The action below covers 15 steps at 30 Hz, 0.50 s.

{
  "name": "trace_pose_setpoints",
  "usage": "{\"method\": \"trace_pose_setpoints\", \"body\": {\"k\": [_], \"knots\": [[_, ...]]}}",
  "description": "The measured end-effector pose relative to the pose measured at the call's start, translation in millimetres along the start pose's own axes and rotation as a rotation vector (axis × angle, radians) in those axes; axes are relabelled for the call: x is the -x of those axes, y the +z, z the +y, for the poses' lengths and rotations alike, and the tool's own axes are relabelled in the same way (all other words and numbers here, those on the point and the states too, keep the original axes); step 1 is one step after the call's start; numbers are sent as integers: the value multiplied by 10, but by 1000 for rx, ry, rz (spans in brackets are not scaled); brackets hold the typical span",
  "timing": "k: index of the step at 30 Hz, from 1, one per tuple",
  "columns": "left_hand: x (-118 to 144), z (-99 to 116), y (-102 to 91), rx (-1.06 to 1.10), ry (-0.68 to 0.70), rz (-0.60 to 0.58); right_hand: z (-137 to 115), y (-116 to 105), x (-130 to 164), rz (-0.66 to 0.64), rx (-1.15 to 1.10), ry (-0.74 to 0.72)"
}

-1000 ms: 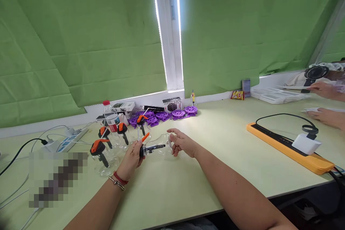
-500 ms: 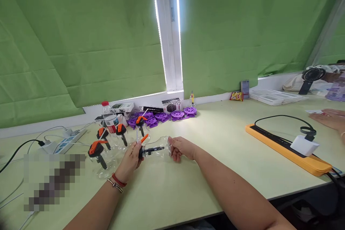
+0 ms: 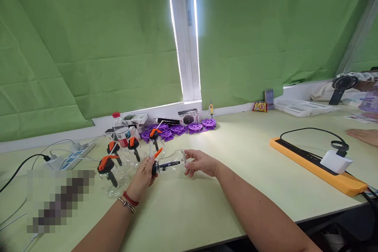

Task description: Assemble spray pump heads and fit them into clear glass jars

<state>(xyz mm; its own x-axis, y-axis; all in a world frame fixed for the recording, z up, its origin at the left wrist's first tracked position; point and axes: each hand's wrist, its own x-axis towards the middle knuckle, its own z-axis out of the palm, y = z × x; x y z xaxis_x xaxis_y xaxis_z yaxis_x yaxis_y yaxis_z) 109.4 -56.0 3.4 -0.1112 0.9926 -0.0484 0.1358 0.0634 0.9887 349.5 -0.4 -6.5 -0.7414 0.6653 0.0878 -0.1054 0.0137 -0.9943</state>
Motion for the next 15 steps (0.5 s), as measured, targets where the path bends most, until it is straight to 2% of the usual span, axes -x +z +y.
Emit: {"method": "trace_pose_setpoints", "body": {"k": [3, 7, 12, 15], "knots": [[-4, -22, 2, -3, 27, -9, 55, 0, -34, 30, 29, 89], [2, -25, 8, 10, 16, -18, 121, 33, -91, 136, 99, 164], [20, 28, 19, -15, -23, -11, 81, 84, -94, 232, 31, 20], [19, 42, 16, -16, -31, 6, 46, 59, -55, 175, 15, -35]]}}
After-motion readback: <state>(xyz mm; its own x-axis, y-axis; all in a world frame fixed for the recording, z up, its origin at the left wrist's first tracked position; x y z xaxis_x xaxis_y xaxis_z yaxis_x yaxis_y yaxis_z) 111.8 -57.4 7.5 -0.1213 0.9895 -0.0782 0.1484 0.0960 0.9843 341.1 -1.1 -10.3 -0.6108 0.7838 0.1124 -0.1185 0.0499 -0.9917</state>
